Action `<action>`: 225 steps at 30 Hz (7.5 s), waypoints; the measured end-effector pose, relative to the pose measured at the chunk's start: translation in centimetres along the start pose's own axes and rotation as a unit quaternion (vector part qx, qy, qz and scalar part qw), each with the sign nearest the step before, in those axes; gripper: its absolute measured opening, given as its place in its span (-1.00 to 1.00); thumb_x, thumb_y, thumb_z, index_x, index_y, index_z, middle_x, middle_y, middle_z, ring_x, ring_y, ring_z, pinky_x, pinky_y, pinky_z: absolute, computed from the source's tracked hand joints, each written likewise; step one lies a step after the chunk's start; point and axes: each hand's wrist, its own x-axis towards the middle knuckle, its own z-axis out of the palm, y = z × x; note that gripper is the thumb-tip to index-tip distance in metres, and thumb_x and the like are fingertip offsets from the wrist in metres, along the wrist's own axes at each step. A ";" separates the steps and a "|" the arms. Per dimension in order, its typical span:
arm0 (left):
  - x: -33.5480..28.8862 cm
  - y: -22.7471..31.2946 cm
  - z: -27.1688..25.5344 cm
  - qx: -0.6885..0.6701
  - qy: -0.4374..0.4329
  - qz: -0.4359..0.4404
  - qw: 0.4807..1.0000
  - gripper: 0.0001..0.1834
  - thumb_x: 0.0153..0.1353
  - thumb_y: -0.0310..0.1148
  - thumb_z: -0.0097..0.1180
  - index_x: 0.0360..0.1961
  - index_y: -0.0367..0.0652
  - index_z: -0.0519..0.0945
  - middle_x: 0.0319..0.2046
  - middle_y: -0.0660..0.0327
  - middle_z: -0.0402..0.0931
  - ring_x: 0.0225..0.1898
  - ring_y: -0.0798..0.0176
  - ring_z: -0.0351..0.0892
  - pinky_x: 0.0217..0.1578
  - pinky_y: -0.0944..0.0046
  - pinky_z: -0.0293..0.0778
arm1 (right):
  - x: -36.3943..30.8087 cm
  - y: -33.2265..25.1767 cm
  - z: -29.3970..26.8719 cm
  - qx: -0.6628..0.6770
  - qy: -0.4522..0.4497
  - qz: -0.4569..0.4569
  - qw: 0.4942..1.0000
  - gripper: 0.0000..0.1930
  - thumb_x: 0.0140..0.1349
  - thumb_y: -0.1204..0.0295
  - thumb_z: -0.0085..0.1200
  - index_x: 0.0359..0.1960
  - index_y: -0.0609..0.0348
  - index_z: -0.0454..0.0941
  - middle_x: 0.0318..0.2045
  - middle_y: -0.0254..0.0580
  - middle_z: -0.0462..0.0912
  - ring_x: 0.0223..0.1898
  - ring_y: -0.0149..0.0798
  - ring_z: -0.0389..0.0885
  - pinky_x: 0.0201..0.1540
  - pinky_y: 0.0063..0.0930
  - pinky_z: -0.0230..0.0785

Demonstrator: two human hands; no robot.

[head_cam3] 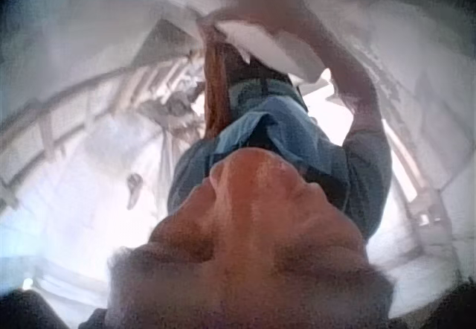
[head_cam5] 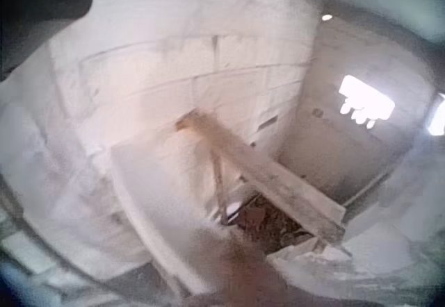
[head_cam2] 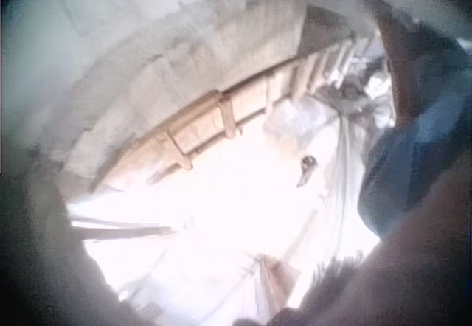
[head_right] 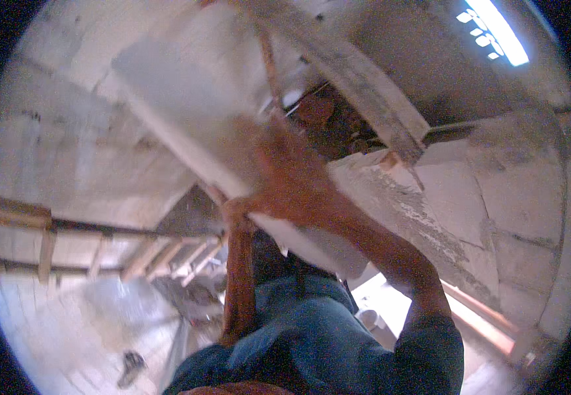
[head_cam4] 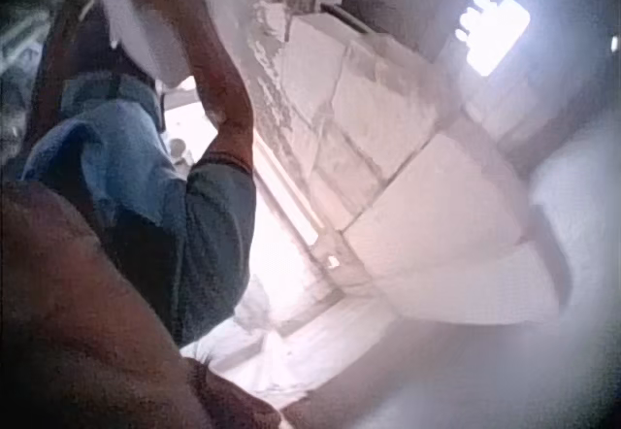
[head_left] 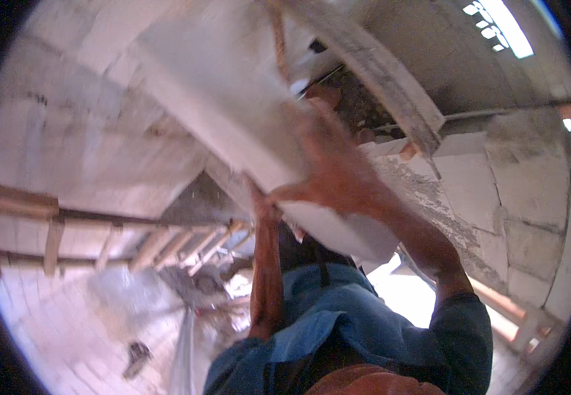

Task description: The person uses a hand saw to cut a large sheet of white plasterboard resting on a wooden scaffold. They saw through the material, lift the cut piece, and place it on the scaffold. The person then retrieves another sheet and repeats the cutting process.

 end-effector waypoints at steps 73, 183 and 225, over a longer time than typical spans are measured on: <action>19.8 2.2 34.0 0.244 -0.265 -0.169 0.918 -0.11 0.20 -0.18 0.42 0.34 -0.49 0.21 0.26 -0.01 0.34 0.30 0.09 0.39 0.34 0.26 0.43 | 11.1 18.3 -20.7 -0.195 0.059 0.008 0.979 0.00 -0.01 0.00 0.40 0.48 -0.10 0.18 0.30 0.18 0.38 0.34 0.22 0.27 0.44 0.13 0.00; 25.4 2.3 34.3 0.262 -0.210 -0.182 0.924 -0.26 0.11 0.11 0.42 0.02 -0.34 0.52 -0.14 0.11 0.56 -0.09 0.17 0.62 0.00 0.14 0.70 | 13.0 20.0 -17.5 -0.180 0.110 0.152 0.966 -0.04 -0.04 -0.06 0.47 0.43 -0.17 0.30 0.31 0.03 0.37 0.35 0.07 0.31 0.41 -0.06 0.19; 44.4 16.8 34.9 0.742 -0.204 0.335 0.544 -0.51 0.49 -0.05 -0.27 0.12 -0.11 0.57 -0.01 -0.06 0.61 0.10 -0.22 0.47 0.18 -0.09 0.33 | 5.6 16.4 -17.1 -0.211 0.038 0.292 0.932 0.14 -0.05 0.20 0.48 0.54 0.04 -0.02 0.39 0.14 0.19 0.40 0.20 0.17 0.41 0.01 0.11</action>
